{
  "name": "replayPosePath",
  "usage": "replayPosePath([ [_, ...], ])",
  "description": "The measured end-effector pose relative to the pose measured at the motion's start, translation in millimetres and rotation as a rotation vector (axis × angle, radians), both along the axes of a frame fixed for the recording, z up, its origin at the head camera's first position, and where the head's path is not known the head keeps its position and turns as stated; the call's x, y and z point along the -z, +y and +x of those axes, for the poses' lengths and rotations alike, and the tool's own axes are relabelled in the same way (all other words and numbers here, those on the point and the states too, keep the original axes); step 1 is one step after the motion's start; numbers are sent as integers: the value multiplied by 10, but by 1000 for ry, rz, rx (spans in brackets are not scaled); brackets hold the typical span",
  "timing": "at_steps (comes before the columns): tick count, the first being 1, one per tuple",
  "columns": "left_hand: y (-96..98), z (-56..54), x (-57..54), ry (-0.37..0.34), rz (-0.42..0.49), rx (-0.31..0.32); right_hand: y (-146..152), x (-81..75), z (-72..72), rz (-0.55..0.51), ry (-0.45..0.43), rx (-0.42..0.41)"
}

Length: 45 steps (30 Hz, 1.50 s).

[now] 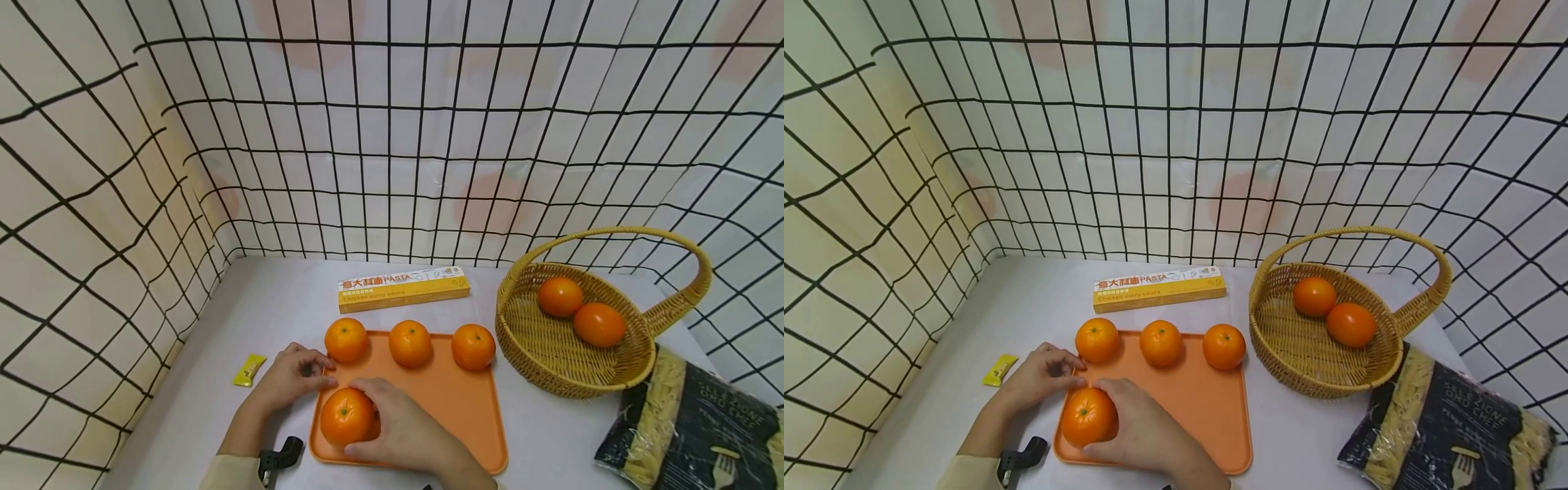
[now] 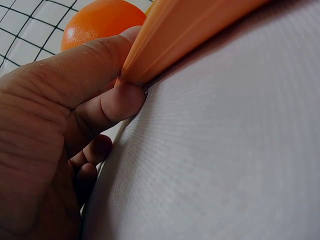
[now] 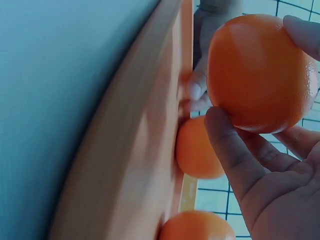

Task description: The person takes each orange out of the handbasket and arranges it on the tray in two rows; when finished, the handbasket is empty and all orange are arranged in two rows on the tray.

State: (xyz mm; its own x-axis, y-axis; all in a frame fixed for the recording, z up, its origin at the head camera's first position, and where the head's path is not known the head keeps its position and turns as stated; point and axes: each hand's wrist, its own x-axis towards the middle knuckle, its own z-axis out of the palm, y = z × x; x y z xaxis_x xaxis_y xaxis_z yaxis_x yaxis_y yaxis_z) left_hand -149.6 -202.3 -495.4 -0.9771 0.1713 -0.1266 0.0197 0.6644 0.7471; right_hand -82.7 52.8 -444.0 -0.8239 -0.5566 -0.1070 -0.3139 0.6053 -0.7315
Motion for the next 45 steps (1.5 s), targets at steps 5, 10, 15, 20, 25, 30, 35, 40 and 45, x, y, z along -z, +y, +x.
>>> replayPosePath([
  [5, -6, -4, 7, 1, -8, -2, -66, 53, 14, -6, 10, -46],
  [10, -11, 4, 5, -7, -12, -7, -127, 54, 24, 34, -35, -75],
  [15, -3, 12, -7, -6, -4, -5, -186, 85, 21, 62, -47, -96],
  [20, -4, 18, -4, -5, -7, -7, -239, 119, 29, 84, 5, -100],
  [25, -12, 19, 3, -7, -4, -13, -274, 137, 31, 93, 20, -96],
  [30, -11, 22, 12, -16, -3, -22, -279, 148, 28, 73, 0, -81],
  [35, -5, 19, 18, -18, -4, -23, -282, 152, 28, 75, 0, -81],
  [40, -2, 14, 14, -15, 1, -19, -276, 135, 30, 77, -14, -81],
  [45, 5, 7, 9, -15, 8, -15, -259, 125, 34, 72, -34, -75],
])
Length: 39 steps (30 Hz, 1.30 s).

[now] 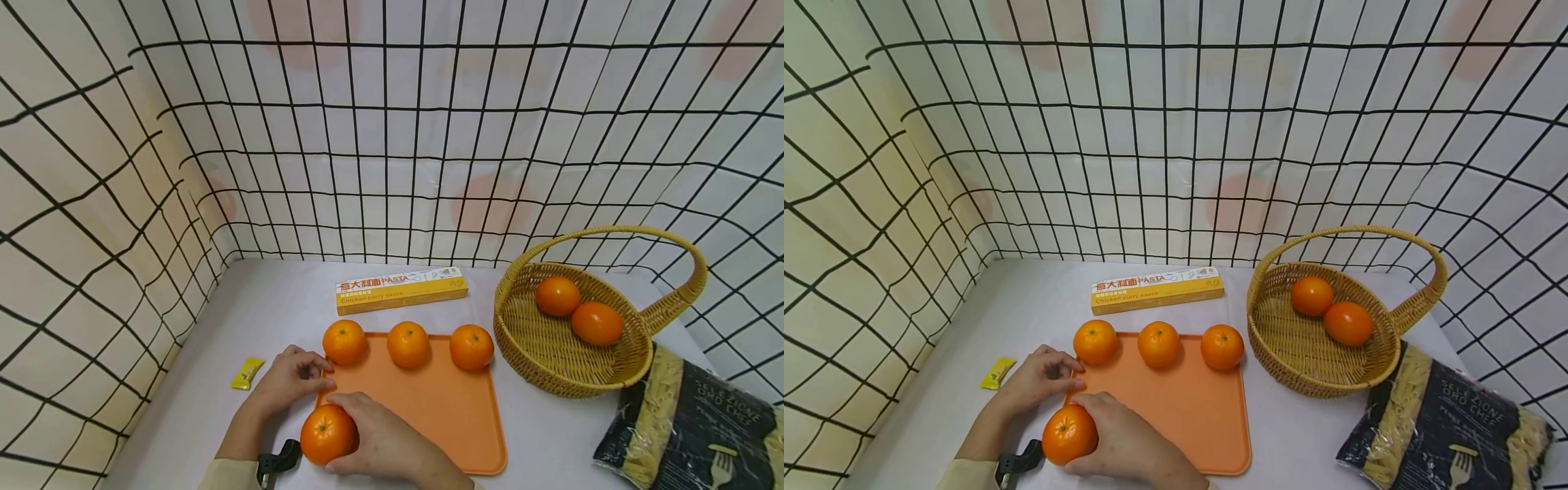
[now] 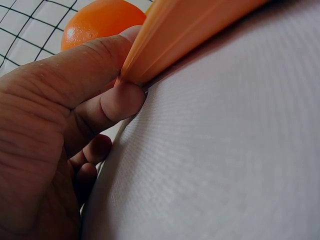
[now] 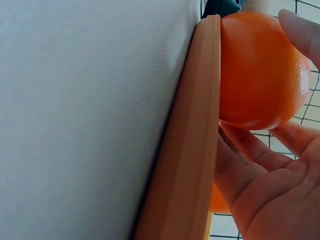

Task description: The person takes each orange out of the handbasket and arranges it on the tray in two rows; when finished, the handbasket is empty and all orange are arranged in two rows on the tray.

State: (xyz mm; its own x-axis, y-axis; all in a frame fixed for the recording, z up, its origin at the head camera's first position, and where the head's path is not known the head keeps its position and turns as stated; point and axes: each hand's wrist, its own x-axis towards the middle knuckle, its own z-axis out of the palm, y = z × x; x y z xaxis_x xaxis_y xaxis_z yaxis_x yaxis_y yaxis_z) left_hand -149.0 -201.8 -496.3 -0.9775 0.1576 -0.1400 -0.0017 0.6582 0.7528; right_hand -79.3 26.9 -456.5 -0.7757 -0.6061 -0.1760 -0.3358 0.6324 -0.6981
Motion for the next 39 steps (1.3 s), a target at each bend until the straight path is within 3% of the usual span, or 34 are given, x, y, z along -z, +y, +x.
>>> replayPosePath([
  [7, 1, 8, 0, 7, -7, -3, 69, -26, -10, -34, 2, 40],
  [25, 14, -18, 15, -5, -34, -14, 355, -227, -51, -184, -132, 217],
  [39, 22, -19, 14, -12, -22, -15, 754, -323, -87, -301, -43, 322],
])
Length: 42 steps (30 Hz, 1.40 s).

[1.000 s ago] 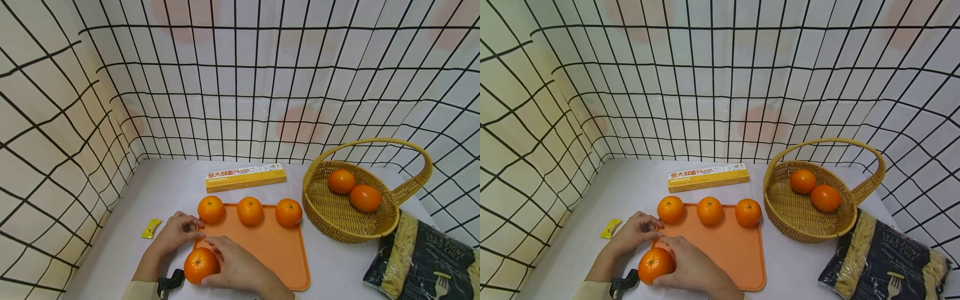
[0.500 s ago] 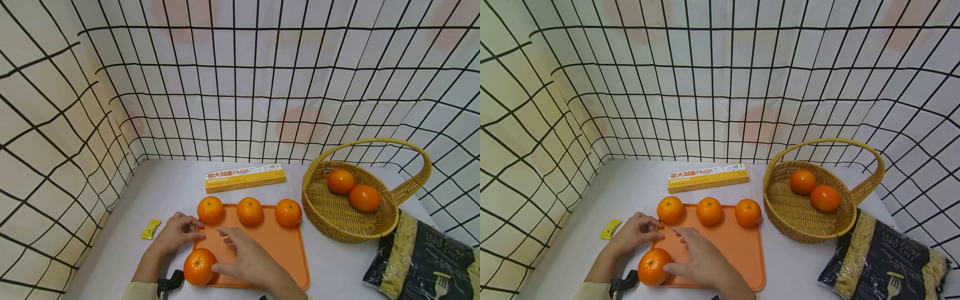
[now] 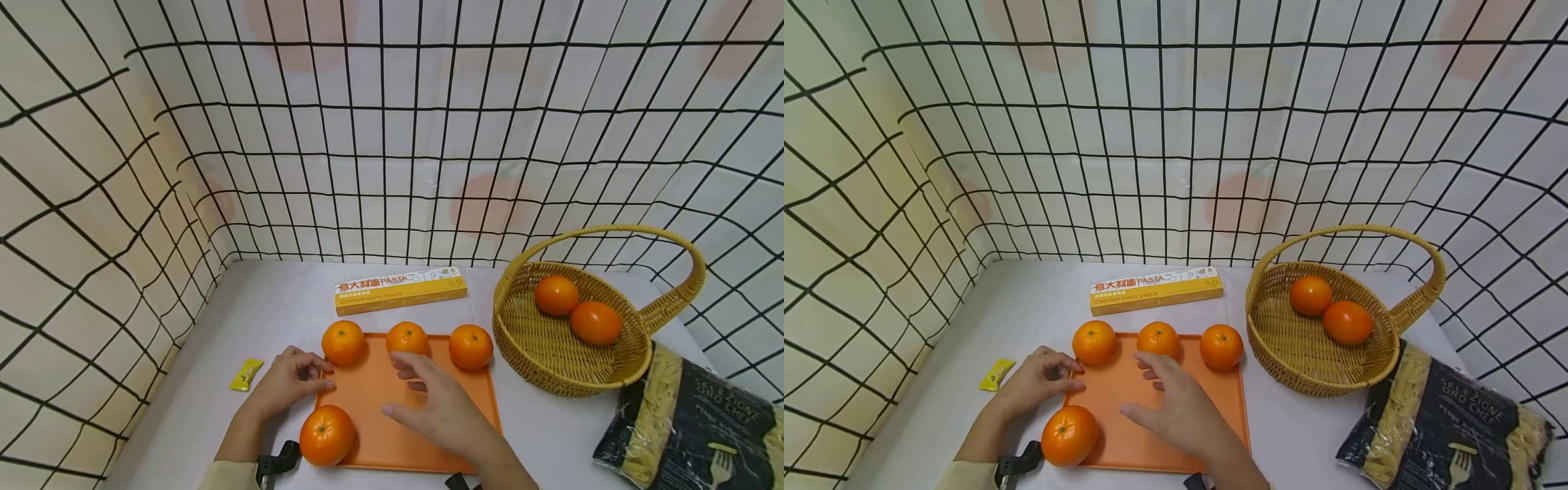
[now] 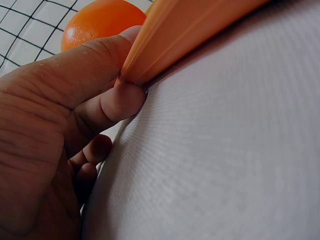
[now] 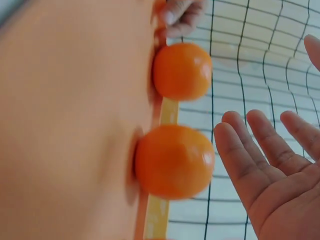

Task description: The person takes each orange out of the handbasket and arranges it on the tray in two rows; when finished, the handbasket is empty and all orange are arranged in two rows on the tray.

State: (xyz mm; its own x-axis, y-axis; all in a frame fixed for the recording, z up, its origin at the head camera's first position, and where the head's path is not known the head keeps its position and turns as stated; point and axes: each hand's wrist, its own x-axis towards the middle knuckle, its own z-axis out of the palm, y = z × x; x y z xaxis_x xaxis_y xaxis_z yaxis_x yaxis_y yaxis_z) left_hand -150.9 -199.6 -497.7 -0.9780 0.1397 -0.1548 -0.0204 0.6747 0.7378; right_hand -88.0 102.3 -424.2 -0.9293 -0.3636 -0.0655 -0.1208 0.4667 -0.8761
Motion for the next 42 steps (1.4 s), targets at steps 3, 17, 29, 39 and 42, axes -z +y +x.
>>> replayPosePath([
  [3, 1, 1, -2, 2, 0, 1, 89, -30, -8, -6, 6, 44],
  [17, -12, 7, -8, 7, -3, 3, 477, -107, -59, 24, 99, 208],
  [29, -24, 4, -10, 17, 8, 18, 853, -173, -113, 112, 138, 303],
  [39, -16, 3, -20, 11, 6, 10, 1190, -229, -123, 245, 191, 353],
  [42, -16, 8, -25, 14, 11, 13, 1306, -238, -116, 291, 199, 373],
])
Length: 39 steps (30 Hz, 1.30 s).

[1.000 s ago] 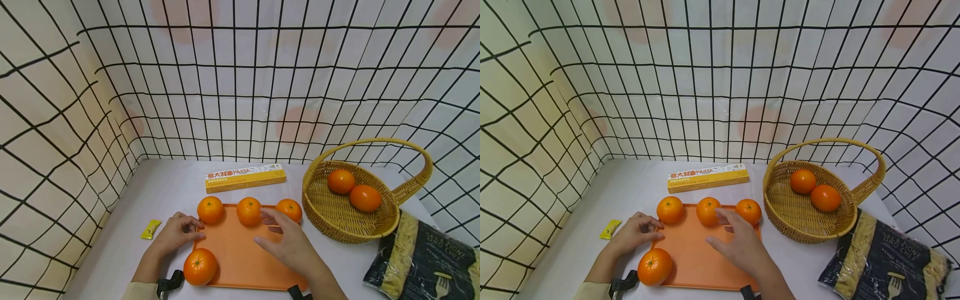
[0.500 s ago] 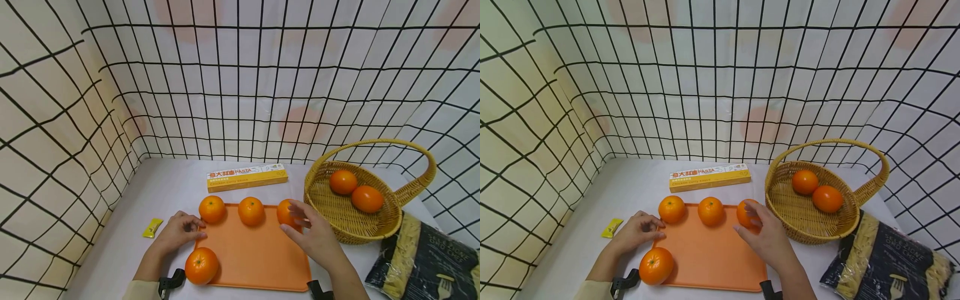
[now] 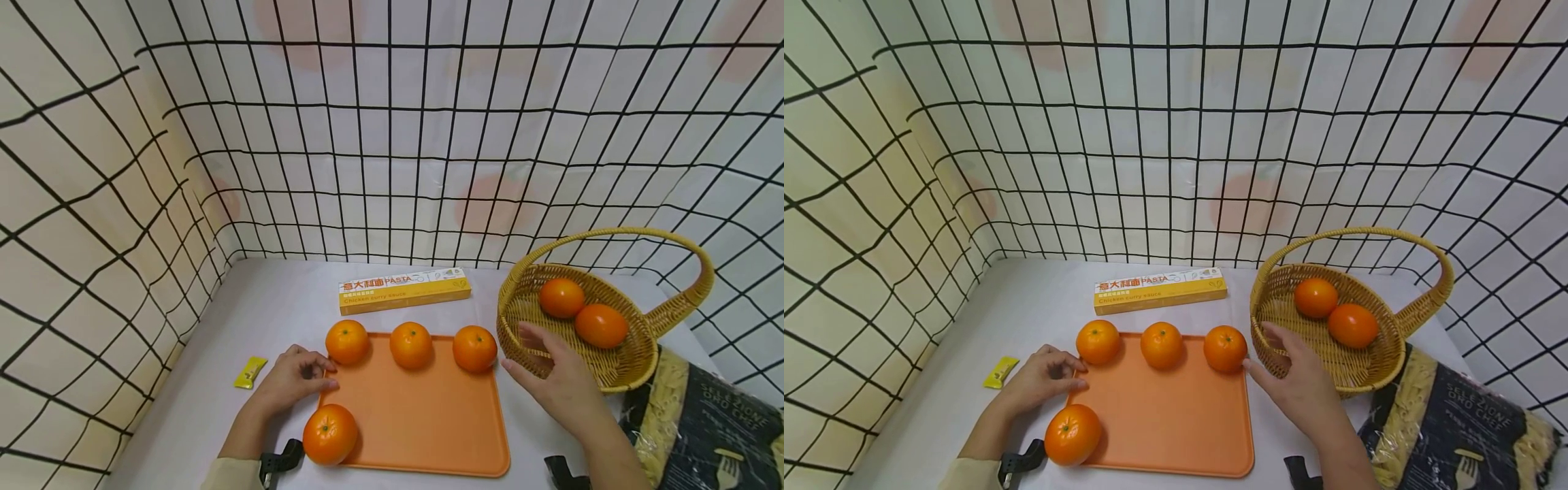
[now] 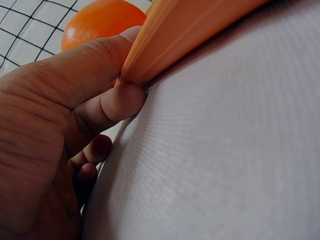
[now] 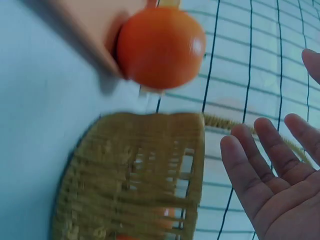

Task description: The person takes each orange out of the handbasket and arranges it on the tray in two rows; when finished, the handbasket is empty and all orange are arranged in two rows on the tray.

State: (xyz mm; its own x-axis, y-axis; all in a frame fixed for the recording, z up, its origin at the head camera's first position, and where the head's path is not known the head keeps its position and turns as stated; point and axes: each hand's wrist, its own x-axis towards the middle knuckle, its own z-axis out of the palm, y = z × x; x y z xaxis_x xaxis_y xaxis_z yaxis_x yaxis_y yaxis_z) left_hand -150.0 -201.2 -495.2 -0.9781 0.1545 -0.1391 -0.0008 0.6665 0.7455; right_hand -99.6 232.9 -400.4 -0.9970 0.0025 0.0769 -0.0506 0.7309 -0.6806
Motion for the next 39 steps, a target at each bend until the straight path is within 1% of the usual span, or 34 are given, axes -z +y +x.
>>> replayPosePath([
  [4, -8, 4, 11, 6, 0, 3, 184, 16, -18, 57, 1, 24],
  [7, -14, -1, 27, 4, -2, 9, 332, 31, -50, 107, -23, 42],
  [12, -24, 7, 24, 7, 3, 13, 562, 12, -130, 232, -76, 60],
  [17, -22, 5, 18, 3, -4, 12, 763, 8, -235, 334, -72, 56],
  [19, -20, 1, 18, 2, -7, 12, 847, 5, -279, 365, -55, 56],
  [24, -22, -1, 18, 5, -6, 15, 1063, -12, -403, 394, -37, 52],
  [31, -20, -1, 26, 10, -5, 11, 1321, 8, -529, 430, -105, 52],
  [35, -15, -8, 25, 9, -5, 9, 1427, 45, -574, 430, -130, 55],
  [39, -13, -11, 31, 10, -4, 12, 1511, 88, -628, 418, -144, 40],
])
